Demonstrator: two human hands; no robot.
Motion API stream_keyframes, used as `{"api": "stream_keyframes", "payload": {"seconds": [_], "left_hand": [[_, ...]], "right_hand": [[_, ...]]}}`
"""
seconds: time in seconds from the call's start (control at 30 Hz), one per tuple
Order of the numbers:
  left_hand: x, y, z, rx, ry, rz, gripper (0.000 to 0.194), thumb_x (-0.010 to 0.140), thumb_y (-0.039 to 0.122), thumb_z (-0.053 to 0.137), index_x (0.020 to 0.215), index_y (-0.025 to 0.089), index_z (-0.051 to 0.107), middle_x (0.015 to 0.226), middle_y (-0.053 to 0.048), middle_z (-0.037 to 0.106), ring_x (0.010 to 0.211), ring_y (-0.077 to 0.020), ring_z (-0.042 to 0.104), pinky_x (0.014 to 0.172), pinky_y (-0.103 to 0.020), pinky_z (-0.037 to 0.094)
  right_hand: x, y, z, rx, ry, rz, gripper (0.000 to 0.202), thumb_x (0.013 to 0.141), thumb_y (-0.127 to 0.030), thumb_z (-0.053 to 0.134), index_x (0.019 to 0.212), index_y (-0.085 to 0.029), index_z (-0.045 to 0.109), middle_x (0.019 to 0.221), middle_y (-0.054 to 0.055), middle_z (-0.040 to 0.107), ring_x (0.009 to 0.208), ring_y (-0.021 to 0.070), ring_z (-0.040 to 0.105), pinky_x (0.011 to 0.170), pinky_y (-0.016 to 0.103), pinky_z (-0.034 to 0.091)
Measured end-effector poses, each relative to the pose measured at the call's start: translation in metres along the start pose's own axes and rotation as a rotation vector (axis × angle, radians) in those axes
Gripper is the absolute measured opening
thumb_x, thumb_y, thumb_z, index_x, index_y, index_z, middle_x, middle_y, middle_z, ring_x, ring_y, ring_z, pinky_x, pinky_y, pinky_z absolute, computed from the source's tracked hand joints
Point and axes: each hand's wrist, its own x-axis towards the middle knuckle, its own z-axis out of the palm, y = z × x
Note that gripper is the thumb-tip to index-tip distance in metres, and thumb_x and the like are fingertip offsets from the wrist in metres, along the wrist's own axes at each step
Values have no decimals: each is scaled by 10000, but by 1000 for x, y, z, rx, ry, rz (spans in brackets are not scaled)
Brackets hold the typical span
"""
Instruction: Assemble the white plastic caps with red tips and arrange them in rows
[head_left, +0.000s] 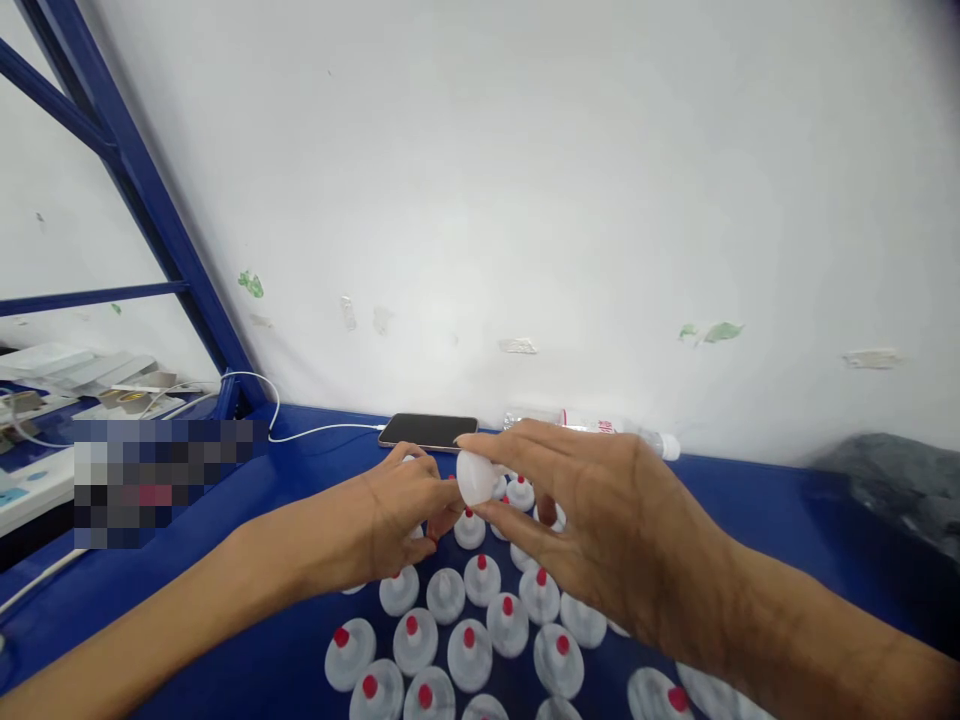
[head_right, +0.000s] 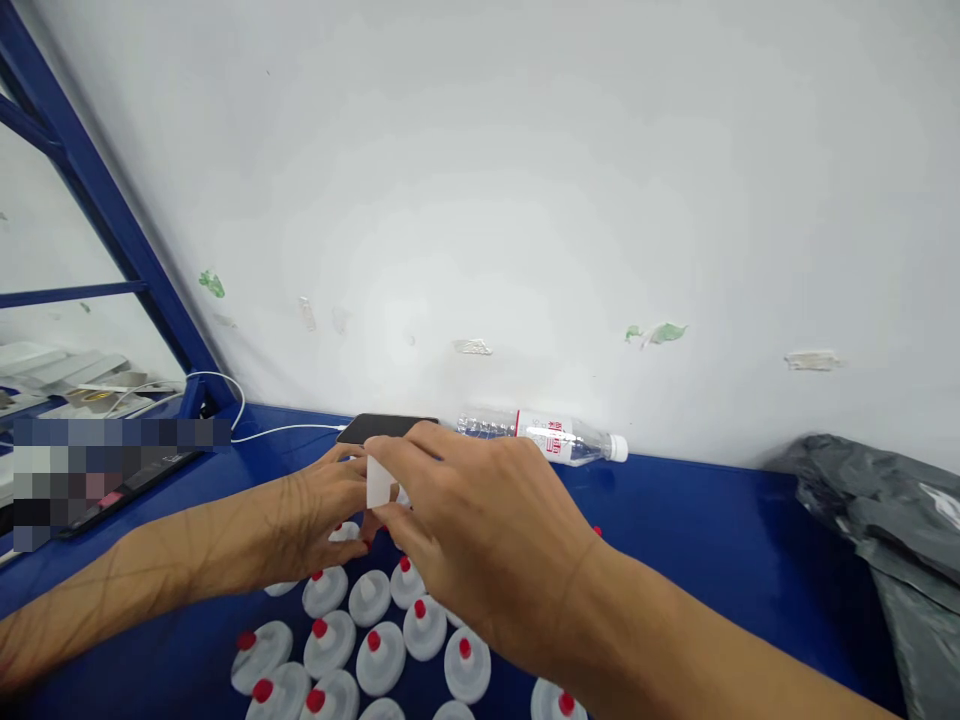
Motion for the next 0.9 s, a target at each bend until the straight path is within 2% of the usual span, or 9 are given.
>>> {"api": "stream_keyframes", "payload": {"seconds": [0.07,0.17,0.23,0.3,0.37,0.43,0.57,0.7,0.9], "left_hand": [[-4,7,-9,-71,4,-90,240,772,66,617,912,257,579,934,12,618,863,-183,573,730,-316,457],[-7,16,-18,-228,97,-186,114,867,156,563,908,253,521,868,28,559,745,-143,520,600,-259,412],[-8,21,-18,-369,180,-204,113,904,194,548,852,249,464,844,38,539,748,-134,526,615,-259,431],[-8,23,-13,-526,252,-202,159,924,227,563,846,253,427,872,43,546,774,-129,550,651,-271,466],[-8,24,-6,-675,310,-192,175,943,260,579,880,263,415,905,47,554,776,-120,562,662,-276,481],[-10,24,1,-789,356,-183,166,954,277,591,925,271,428,917,47,560,775,-114,568,662,-276,477],[-12,24,7,-924,402,-163,144,939,255,638,964,264,496,893,40,599,797,-122,592,733,-302,494],[-12,27,7,-1013,420,-148,186,896,218,699,1000,260,551,936,25,653,848,-130,627,762,-285,515],[-12,34,6,-1067,442,-176,276,831,157,766,1059,242,636,904,23,687,834,-132,660,720,-228,526]], "right_hand": [[1,2,1,49,-5,46,408,892,-241,731,1279,-247,603,953,-52,723,536,116,582,546,302,499],[3,4,0,146,-31,102,413,908,-279,732,1298,-298,597,1000,-56,731,569,106,599,635,301,512],[5,4,-2,262,-65,173,321,888,-247,746,1186,-316,649,888,-87,731,538,89,590,609,266,491],[7,3,-3,430,-103,273,313,851,-166,743,1108,-316,647,816,-121,720,466,60,557,518,216,449],[9,2,-4,588,-143,357,342,822,-120,726,1088,-303,613,839,-128,718,464,45,558,449,177,405],[10,2,-4,691,-174,403,333,820,-151,739,1082,-290,587,881,-115,718,555,52,601,452,155,405],[12,2,-3,750,-195,450,276,829,-257,779,1064,-299,640,895,-87,710,737,89,652,492,146,430],[14,0,-4,760,-177,471,214,815,-287,798,1009,-318,716,838,-75,693,742,108,647,515,173,451],[15,2,-4,789,-162,471,188,839,-288,782,1003,-326,698,980,-86,724,829,124,666,608,219,498]]}}
